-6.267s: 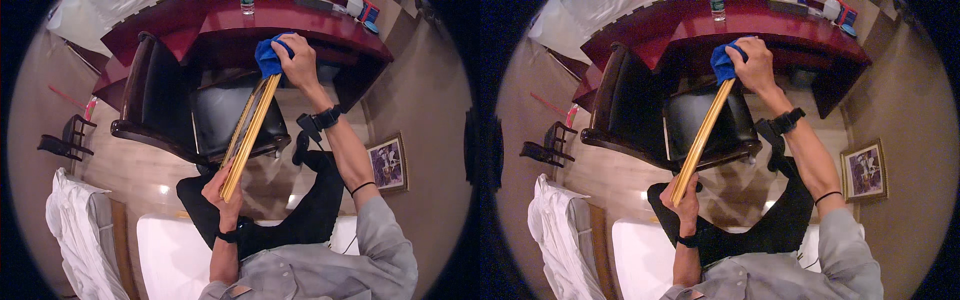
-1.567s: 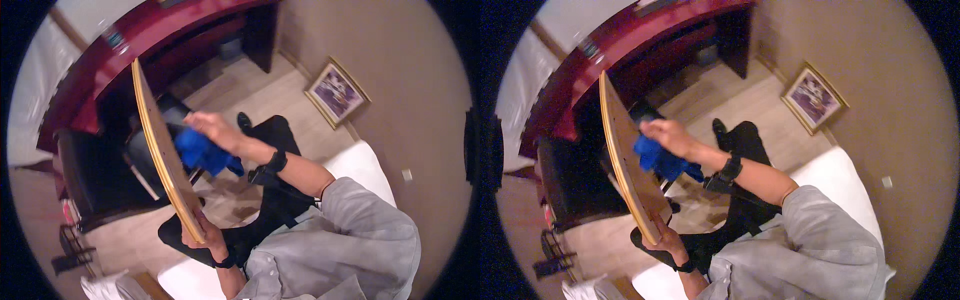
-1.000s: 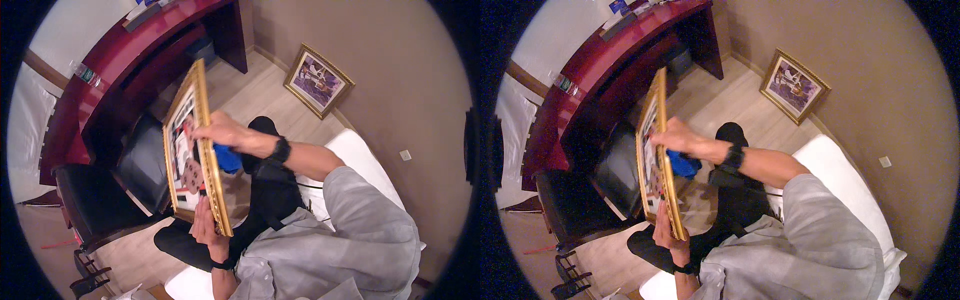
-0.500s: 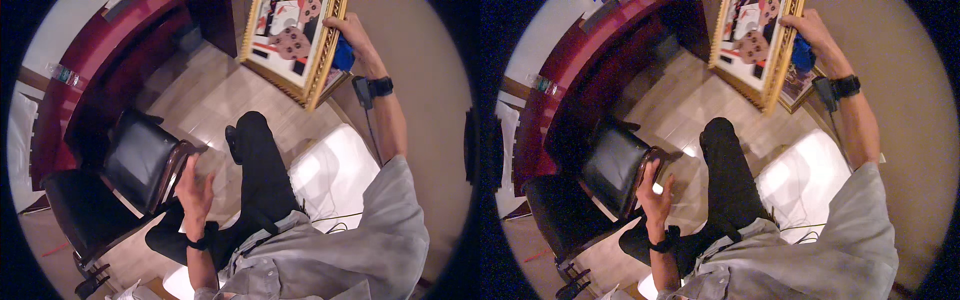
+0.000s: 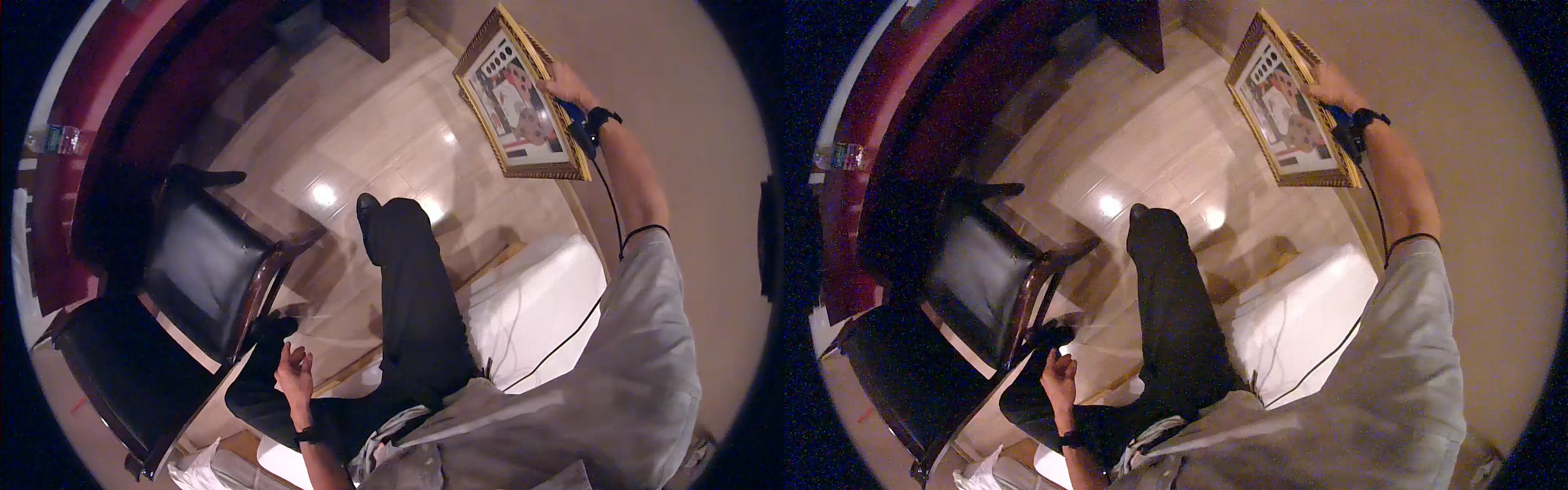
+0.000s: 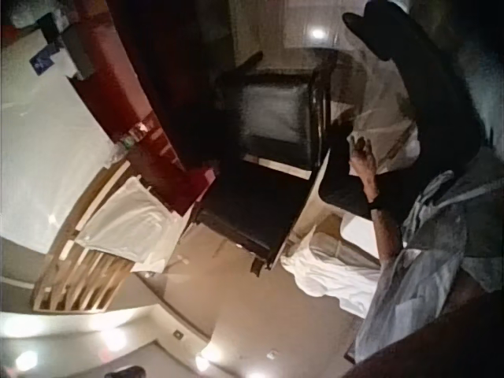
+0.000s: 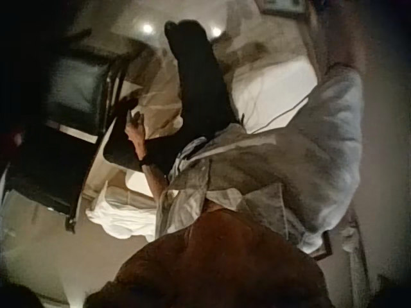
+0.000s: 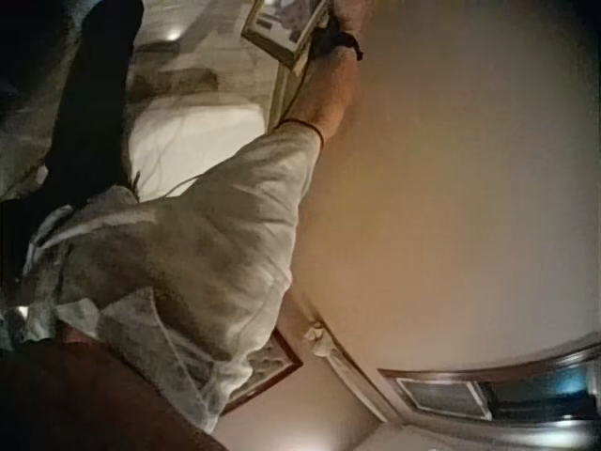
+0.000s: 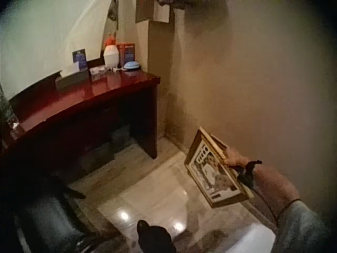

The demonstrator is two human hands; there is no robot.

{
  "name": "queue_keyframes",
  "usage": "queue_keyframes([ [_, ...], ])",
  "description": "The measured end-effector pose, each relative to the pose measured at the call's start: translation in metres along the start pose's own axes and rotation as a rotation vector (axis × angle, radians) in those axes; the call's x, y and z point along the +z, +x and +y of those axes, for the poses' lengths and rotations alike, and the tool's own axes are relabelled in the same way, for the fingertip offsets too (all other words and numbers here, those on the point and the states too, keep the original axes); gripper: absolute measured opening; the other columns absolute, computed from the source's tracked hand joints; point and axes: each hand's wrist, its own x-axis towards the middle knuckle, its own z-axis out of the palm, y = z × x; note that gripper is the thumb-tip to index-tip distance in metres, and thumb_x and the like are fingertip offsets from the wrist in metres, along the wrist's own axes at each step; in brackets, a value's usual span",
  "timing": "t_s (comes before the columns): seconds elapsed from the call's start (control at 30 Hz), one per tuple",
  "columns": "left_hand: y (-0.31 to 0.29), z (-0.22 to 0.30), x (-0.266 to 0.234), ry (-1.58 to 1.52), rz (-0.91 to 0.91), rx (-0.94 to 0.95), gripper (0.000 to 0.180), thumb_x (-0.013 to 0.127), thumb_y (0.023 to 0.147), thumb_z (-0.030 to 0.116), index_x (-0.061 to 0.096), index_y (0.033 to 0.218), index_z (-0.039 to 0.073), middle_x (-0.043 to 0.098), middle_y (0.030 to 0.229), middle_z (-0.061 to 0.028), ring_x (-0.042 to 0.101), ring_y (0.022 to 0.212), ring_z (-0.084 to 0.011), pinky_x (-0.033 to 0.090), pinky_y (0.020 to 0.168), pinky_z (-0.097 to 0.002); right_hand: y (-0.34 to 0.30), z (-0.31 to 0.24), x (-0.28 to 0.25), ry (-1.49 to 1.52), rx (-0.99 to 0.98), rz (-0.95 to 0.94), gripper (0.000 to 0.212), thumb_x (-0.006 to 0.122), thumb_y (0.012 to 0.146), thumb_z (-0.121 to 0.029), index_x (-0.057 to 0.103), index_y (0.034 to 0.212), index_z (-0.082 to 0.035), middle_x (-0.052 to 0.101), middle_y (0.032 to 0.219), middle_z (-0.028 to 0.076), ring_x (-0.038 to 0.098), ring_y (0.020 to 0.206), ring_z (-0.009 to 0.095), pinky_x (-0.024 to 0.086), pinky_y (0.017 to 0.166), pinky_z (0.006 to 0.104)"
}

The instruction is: Wiping a picture frame and a chair with a blue cloth.

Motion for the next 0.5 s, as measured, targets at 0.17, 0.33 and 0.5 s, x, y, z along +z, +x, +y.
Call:
queue_keyframes([
  [0.17,0.000,-0.007,0.007,0.013,-0.076,-0.054,0.053,0.072,0.080,0.003,0.051,0.129,-0.004,0.072,0.096,-0.0156,0.071,0.086,-0.0239,0.056,0.072,-0.0310,0.019,-0.007,0.036,-0.080,0.061,-0.158,0.052,0.068,0.068,-0.042,0.063,0.093,0.004,0.065,0.095,0.027,0.063,0.090,0.041,0.050,0.080,0.0483],
  [0.33,0.005,0.004,0.007,0.027,-0.142,-0.182,0.058,0.070,0.080,0.003,0.047,0.134,-0.006,0.070,0.102,-0.0176,0.069,0.091,-0.0212,0.055,0.081,-0.0316,0.027,0.020,0.058,-0.258,-0.046,-0.071,0.047,0.067,0.068,-0.036,0.065,0.095,0.004,0.066,0.090,0.027,0.065,0.087,0.039,0.050,0.078,0.0475],
  [0.5,0.006,-0.001,0.013,0.082,-0.155,-0.148,0.059,0.070,0.081,0.005,0.046,0.134,-0.007,0.071,0.101,-0.0178,0.069,0.090,-0.0203,0.054,0.080,-0.0303,0.043,0.027,0.056,-0.285,0.010,-0.257,0.052,0.067,0.070,-0.038,0.061,0.107,-0.001,0.065,0.105,0.023,0.062,0.100,0.039,0.050,0.084,0.0492],
])
